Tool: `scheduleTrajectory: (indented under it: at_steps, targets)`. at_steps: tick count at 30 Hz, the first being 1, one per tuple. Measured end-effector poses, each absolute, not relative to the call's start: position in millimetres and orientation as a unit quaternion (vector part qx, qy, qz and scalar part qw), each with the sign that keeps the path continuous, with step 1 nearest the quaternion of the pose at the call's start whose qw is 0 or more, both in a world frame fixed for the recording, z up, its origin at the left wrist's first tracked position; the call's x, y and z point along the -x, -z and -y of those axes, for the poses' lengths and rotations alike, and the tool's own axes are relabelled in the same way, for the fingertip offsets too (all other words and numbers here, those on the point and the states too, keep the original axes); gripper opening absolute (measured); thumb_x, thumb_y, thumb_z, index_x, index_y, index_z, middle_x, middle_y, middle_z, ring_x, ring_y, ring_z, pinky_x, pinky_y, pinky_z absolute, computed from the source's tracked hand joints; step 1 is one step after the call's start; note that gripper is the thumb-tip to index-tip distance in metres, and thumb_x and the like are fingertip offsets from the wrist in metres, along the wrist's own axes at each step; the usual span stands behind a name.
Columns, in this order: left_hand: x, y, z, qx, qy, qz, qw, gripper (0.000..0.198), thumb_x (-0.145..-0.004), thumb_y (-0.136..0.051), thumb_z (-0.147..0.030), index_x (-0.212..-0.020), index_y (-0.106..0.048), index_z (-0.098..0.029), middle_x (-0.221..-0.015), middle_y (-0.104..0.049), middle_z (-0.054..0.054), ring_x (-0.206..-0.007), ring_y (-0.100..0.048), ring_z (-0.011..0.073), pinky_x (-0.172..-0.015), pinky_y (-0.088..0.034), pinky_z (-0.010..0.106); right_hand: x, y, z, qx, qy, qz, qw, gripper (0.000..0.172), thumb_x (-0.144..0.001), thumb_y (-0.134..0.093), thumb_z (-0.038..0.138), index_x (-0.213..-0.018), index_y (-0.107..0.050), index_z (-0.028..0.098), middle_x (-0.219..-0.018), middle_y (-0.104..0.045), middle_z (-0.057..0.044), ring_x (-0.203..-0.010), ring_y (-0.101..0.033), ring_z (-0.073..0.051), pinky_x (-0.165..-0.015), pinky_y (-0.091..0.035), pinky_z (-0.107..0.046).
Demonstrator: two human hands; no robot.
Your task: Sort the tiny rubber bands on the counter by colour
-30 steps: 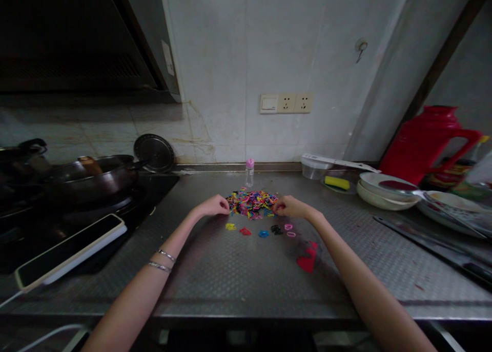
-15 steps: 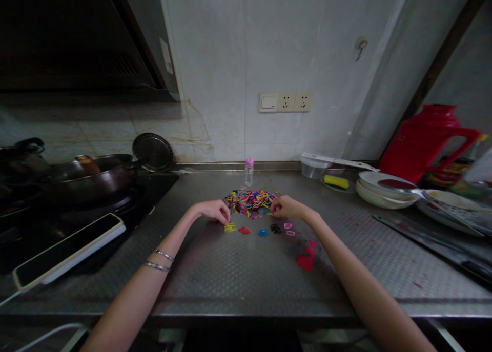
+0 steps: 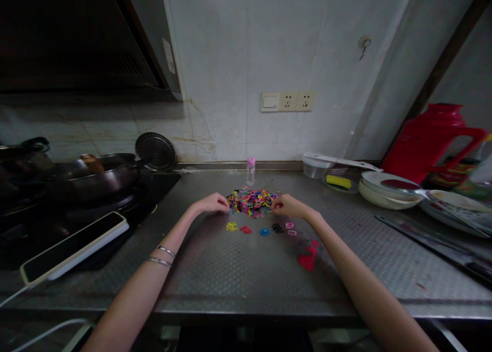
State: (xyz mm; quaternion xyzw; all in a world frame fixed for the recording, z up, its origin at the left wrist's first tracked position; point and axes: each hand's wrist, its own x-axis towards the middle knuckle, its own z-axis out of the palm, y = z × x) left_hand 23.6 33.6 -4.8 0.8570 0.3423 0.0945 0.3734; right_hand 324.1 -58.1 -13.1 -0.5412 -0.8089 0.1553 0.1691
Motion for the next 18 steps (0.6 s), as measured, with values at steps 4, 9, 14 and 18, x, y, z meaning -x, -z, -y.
scheduleTrajectory:
  at_steps: [4, 9, 14, 18]
  targets:
    - [-28.6, 14.3, -40.7, -0.862, -0.136, -0.339, 0.352, 0.021, -0.061, -0.057, -0.025, -0.071, -0.067, -0.01, -0.062, -0.061, 0.002, -0.056, -0.048, 0.01, -0.056, -0.036, 0.02, -304.6, 11.6, 60.4, 0.507, -0.176, 0.817, 0.212, 0.022, -0.065, -0.047, 0.017, -0.072, -0.067, 0.012, -0.061, -0.06, 0.0, -0.056, -0.047, -0.009, -0.052, -0.034, -0.018]
    - [-35.5, 20.9, -39.5, -0.862, -0.148, -0.356, 0.329, 0.022, -0.061, -0.057, -0.026, -0.07, -0.067, -0.009, -0.061, -0.062, 0.002, -0.056, -0.049, 0.0106, -0.055, -0.037, 0.02, -272.9, 3.6, 64.9, 0.451, -0.193, 0.844, 0.216, 0.022, -0.067, -0.046, 0.016, -0.073, -0.067, 0.013, -0.062, -0.059, 0.001, -0.055, -0.045, -0.008, -0.051, -0.031, -0.018]
    - [-39.0, 22.0, -34.7, -0.868, -0.147, -0.37, 0.296, 0.025, -0.062, -0.058, -0.029, -0.072, -0.068, -0.008, -0.062, -0.062, 0.003, -0.056, -0.049, 0.0107, -0.052, -0.035, 0.019, -249.6, -2.1, 63.7, 0.432, -0.153, 0.866, 0.199, 0.02, -0.066, -0.047, 0.014, -0.073, -0.066, 0.014, -0.061, -0.058, 0.002, -0.054, -0.044, -0.008, -0.051, -0.029, -0.018]
    - [-39.3, 18.8, -32.9, -0.874, -0.142, -0.368, 0.285, 0.026, -0.066, -0.054, -0.029, -0.073, -0.068, -0.008, -0.064, -0.063, 0.003, -0.056, -0.049, 0.0109, -0.052, -0.035, 0.019, -232.0, 2.3, 57.9, 0.423, -0.148, 0.874, 0.19, 0.02, -0.066, -0.047, 0.012, -0.074, -0.066, 0.014, -0.062, -0.058, 0.001, -0.054, -0.046, -0.007, -0.051, -0.029, -0.018]
